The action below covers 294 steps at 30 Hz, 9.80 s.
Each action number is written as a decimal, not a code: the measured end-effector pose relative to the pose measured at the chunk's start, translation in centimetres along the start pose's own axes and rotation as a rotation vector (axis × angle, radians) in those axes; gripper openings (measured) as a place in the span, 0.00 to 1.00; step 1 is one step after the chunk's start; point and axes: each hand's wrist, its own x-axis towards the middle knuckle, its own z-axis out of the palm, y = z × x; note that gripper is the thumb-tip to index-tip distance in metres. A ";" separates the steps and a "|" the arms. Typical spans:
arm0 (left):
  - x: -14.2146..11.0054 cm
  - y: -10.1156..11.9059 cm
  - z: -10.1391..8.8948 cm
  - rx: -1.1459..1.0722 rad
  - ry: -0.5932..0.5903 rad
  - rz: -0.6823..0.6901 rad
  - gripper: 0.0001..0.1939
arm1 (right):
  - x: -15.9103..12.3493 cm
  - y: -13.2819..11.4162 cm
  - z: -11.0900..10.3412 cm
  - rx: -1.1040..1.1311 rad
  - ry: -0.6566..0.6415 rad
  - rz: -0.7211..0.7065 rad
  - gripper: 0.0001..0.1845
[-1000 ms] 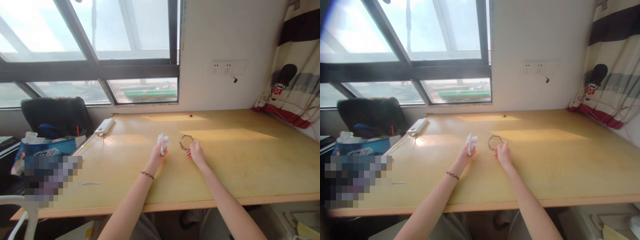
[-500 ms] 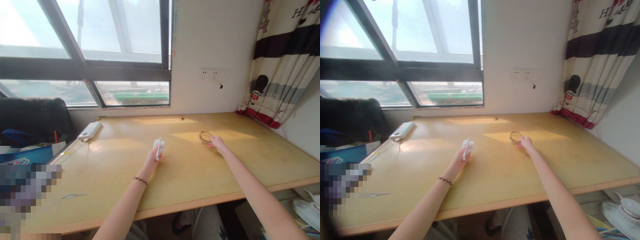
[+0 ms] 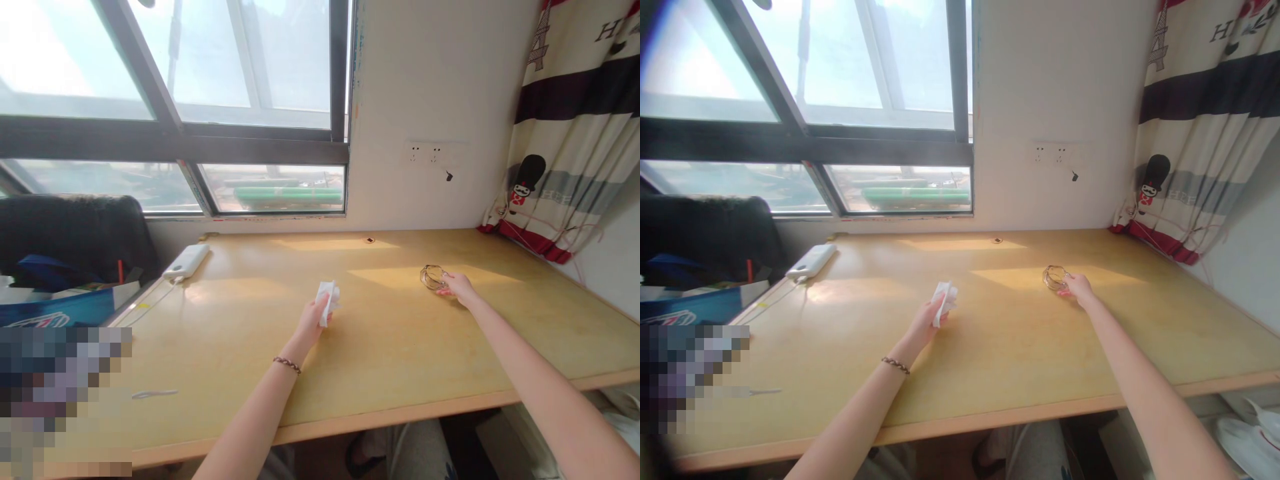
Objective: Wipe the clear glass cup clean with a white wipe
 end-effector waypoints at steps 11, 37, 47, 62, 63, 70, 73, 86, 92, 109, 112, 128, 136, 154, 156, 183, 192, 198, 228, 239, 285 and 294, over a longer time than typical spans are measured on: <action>-0.6 0.4 0.8 0.024 -0.042 0.011 0.19 | 0.0 0.2 0.7 -0.007 -0.044 0.024 0.10; -2.0 0.9 1.6 -0.082 -0.366 -0.238 0.25 | -2.1 -2.3 1.3 -0.323 0.106 -0.109 0.21; -1.6 -1.1 2.8 -0.077 -0.319 -0.044 0.32 | -21.1 -2.9 17.2 0.510 -0.695 0.030 0.24; -0.8 0.4 1.5 -0.176 -0.262 -0.180 0.28 | -16.4 -1.4 15.3 0.165 -0.517 -0.455 0.12; -0.9 0.5 1.4 -0.146 -0.242 -0.182 0.24 | -16.5 -1.4 15.2 0.143 -0.508 -0.467 0.12; -0.4 -0.2 0.8 0.058 -0.128 -0.131 0.14 | -16.1 -1.6 14.6 0.258 -0.598 -0.357 0.17; -0.4 0.0 0.6 0.106 -0.122 -0.112 0.16 | -15.6 -1.5 14.4 0.373 -0.603 -0.265 0.18; -0.4 0.8 0.4 0.195 -0.145 0.092 0.09 | -15.2 -1.7 14.1 0.486 -0.689 -0.093 0.04; -0.8 0.1 1.0 0.568 -0.044 0.296 0.10 | -15.8 -1.6 14.4 0.415 -0.680 -0.088 0.17; -1.3 -0.4 2.0 0.429 -0.227 0.094 0.20 | -15.0 0.1 15.3 -0.061 -0.457 -0.389 0.19; -1.2 -0.5 1.9 0.395 -0.244 0.085 0.24 | -14.8 0.4 15.5 -0.095 -0.375 -0.421 0.20; -2.5 0.3 2.1 0.290 -0.389 -0.027 0.33 | -11.6 -0.3 7.9 -0.216 -0.110 -0.527 0.22; -2.5 0.4 2.3 0.365 -0.386 -0.047 0.32 | -4.4 3.7 -4.2 -0.735 0.060 -0.422 0.24; -2.6 -0.9 2.4 0.466 -0.446 -0.004 0.26 | -8.8 6.5 0.1 -1.119 0.265 -0.437 0.26; -2.6 -0.9 2.5 0.472 -0.444 -0.001 0.25 | -9.2 6.2 0.1 -1.098 0.300 -0.426 0.27; -1.6 -1.1 2.8 0.313 -0.260 0.320 0.27 | -21.3 -0.6 19.7 0.052 -0.543 -0.909 0.30; -11.9 1.1 -2.3 0.899 0.205 0.328 0.13 | -18.6 -0.6 19.5 0.142 -0.323 -0.700 0.29; -21.0 0.7 -10.4 1.199 0.761 0.378 0.19 | -19.2 -0.2 19.5 0.093 -0.351 -0.763 0.28; -0.7 -1.1 2.1 1.014 -0.027 0.551 0.11 | -20.6 -1.9 18.1 -0.073 -0.442 -0.765 0.18; -1.0 -1.2 0.8 1.218 -0.043 0.620 0.07 | -21.3 -1.6 18.9 -0.161 -0.476 -0.777 0.19; -1.2 -1.3 0.7 1.370 -0.089 0.662 0.10 | -21.6 -1.5 18.7 -0.218 -0.437 -0.793 0.20; -1.2 -1.1 0.9 1.401 -0.087 0.654 0.09 | -21.3 -1.1 19.0 -0.224 -0.435 -0.799 0.20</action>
